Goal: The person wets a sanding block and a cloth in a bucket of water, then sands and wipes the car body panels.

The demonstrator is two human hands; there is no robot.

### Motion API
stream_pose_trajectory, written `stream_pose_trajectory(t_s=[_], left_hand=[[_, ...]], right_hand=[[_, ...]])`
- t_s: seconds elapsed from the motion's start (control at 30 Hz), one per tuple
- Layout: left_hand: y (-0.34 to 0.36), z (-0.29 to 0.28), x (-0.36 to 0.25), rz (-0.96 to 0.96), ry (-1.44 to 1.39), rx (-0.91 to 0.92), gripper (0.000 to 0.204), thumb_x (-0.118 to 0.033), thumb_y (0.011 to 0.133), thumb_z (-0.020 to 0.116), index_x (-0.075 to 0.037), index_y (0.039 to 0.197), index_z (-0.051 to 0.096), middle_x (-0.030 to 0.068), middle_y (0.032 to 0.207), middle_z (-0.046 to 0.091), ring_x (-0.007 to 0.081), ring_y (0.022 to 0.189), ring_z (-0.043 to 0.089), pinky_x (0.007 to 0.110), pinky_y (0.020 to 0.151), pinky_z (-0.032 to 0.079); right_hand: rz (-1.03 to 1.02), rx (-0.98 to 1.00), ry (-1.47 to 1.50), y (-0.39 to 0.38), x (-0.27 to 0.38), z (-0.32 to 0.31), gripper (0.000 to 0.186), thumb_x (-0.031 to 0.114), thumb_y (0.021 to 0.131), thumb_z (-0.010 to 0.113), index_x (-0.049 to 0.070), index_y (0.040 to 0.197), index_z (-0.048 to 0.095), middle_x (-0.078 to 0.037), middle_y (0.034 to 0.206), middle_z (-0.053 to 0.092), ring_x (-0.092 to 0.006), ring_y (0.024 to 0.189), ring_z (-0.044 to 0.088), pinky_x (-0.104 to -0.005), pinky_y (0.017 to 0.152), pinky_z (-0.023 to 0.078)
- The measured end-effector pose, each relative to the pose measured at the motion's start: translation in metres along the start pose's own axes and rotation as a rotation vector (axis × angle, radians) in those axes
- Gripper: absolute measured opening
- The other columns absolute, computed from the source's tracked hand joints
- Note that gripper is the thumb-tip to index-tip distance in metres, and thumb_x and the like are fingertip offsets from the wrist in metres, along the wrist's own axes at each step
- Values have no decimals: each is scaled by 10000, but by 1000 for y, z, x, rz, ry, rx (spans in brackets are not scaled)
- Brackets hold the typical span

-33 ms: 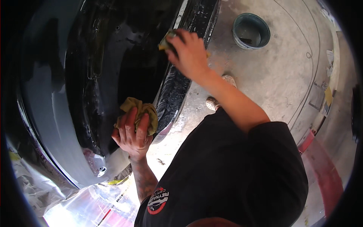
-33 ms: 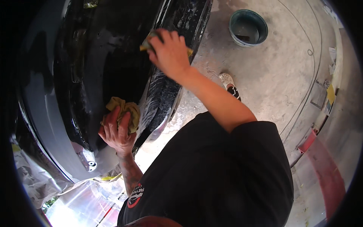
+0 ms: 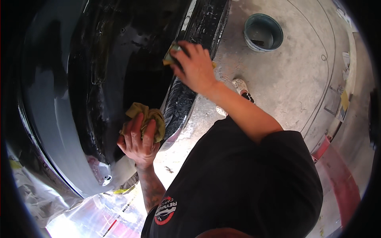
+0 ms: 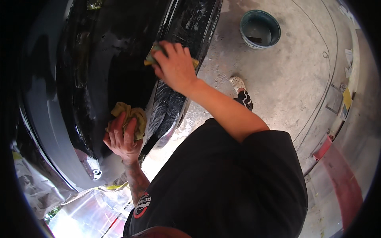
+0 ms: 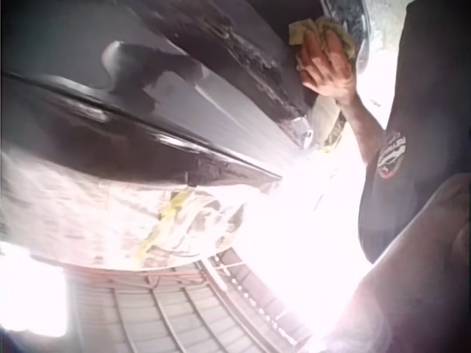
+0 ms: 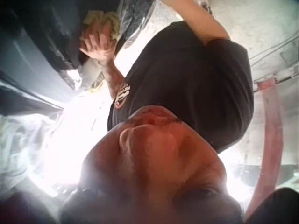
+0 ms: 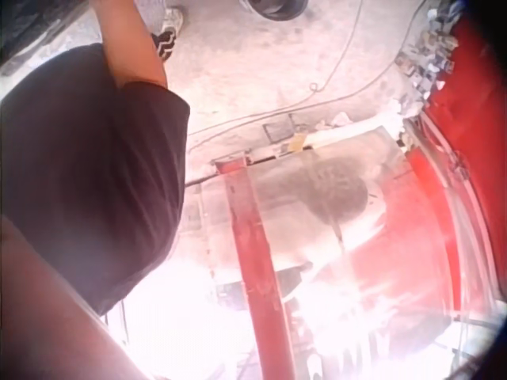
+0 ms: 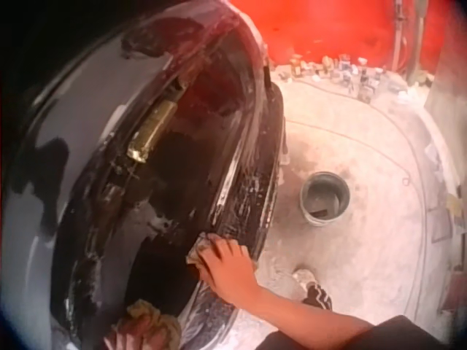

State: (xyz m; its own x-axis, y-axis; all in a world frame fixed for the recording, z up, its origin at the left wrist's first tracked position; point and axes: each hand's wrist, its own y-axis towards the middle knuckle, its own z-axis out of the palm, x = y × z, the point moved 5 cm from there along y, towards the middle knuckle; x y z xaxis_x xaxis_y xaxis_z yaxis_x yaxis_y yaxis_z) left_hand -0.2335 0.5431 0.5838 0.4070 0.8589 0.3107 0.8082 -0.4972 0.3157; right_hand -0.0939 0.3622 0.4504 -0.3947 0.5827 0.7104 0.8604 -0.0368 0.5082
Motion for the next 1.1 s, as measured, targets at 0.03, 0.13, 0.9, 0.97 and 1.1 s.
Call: stream_pose_trajectory(t_s=[0.03,0.13,0.9,0.97,1.1], left_hand=[[-1,-1,0,1,1,-1,451,-132,708,812,-264,1129,720,-3,1284,695,233,1110,660,399,975,393],[-2,-2,1,1,-4,11,474,-127,696,806,-262,1141,716,-7,1291,691,230,1118,657,395,981,387],[-1,0,1,-10,25,22,364,-215,768,794,-308,1112,718,-26,1281,687,203,1083,659,378,926,379],[-4,1,3,-2,23,25,421,-194,729,786,-290,1133,715,-19,1292,688,216,1117,654,387,950,381],[2,0,2,12,0,15,486,-168,687,781,-271,1157,711,-15,1305,689,226,1152,647,392,976,379]], right_hand=[[-30,0,-2,-6,6,0,445,203,773,833,145,1183,668,-103,1317,598,-336,1152,566,-455,886,467],[-33,-100,-19,18,-12,-7,443,192,795,826,136,1202,659,-105,1308,612,-338,1142,574,-461,889,475],[0,-55,138,-10,10,8,500,181,737,850,146,1194,649,-109,1303,578,-333,1125,573,-450,875,492],[-48,-150,63,21,-13,-1,450,199,756,834,162,1173,669,-90,1270,605,-317,1111,583,-448,873,491],[72,-313,-28,65,-54,-14,388,221,791,812,164,1155,694,-81,1232,635,-320,1100,588,-454,868,495]])
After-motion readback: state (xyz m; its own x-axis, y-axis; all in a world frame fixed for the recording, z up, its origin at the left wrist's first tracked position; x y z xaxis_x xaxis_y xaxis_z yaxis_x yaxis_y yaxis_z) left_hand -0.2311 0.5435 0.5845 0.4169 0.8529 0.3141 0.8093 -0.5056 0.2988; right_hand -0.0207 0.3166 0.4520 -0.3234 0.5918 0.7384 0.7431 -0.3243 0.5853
